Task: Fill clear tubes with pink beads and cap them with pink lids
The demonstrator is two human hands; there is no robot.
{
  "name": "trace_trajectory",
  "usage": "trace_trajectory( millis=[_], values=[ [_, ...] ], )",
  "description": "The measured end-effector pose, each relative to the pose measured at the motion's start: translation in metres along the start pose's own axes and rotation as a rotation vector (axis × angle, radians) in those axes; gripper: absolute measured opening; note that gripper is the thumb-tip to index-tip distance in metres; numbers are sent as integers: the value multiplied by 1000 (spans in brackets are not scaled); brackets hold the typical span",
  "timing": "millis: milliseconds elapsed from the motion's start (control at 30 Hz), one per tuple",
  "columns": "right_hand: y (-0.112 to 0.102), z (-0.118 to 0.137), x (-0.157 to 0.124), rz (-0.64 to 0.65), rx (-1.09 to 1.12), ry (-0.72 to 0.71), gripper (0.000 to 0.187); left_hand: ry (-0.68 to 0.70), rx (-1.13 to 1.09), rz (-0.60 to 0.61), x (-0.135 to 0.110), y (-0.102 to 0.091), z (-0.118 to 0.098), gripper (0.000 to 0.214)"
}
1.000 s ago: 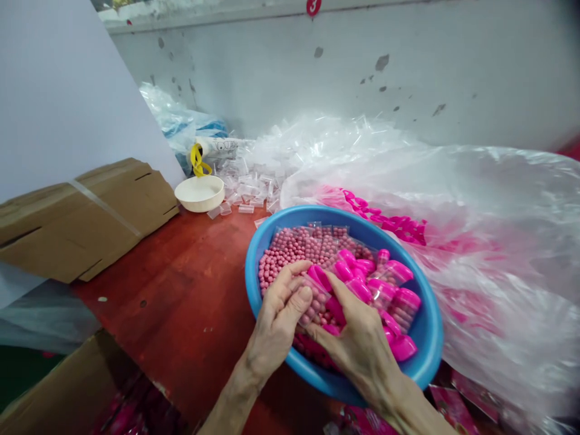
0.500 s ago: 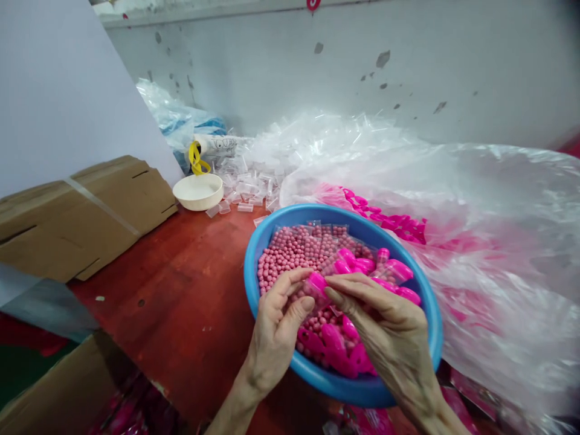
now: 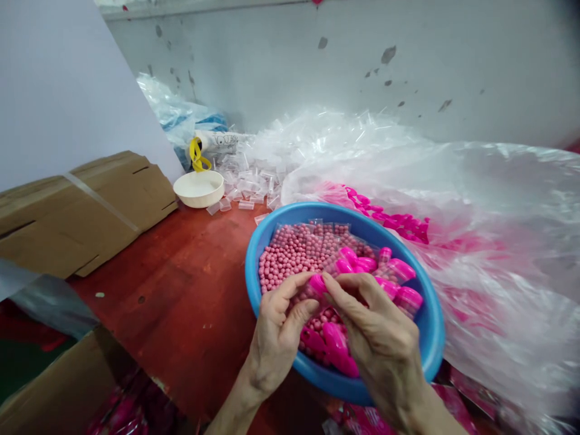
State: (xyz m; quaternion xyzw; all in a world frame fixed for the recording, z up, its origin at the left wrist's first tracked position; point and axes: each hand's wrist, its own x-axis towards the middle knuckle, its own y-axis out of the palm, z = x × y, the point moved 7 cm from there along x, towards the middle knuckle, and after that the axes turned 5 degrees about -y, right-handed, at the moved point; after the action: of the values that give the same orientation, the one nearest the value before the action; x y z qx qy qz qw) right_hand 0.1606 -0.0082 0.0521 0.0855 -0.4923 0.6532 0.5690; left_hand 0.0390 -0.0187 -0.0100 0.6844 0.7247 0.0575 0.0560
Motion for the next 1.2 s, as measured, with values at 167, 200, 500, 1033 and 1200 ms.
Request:
trace_trajectory(
  millis=[167, 200, 500, 1033, 1200],
  values=[
    [2, 1, 2, 35, 70, -5, 37, -17, -49, 8, 1, 0, -1, 22],
    [1, 2, 2, 23, 80, 1, 37, -24, -56, 7, 1, 0, 0, 21],
    [-1, -4, 4, 22, 131, 63, 33, 11, 13, -10, 1, 1, -4, 21],
    [1, -14, 6, -13, 329, 144, 26, -5, -52, 10, 4, 1, -2, 21],
    [-2, -7, 2, -33, 177, 1, 33, -24, -65, 30, 4, 2, 1, 22]
  ],
)
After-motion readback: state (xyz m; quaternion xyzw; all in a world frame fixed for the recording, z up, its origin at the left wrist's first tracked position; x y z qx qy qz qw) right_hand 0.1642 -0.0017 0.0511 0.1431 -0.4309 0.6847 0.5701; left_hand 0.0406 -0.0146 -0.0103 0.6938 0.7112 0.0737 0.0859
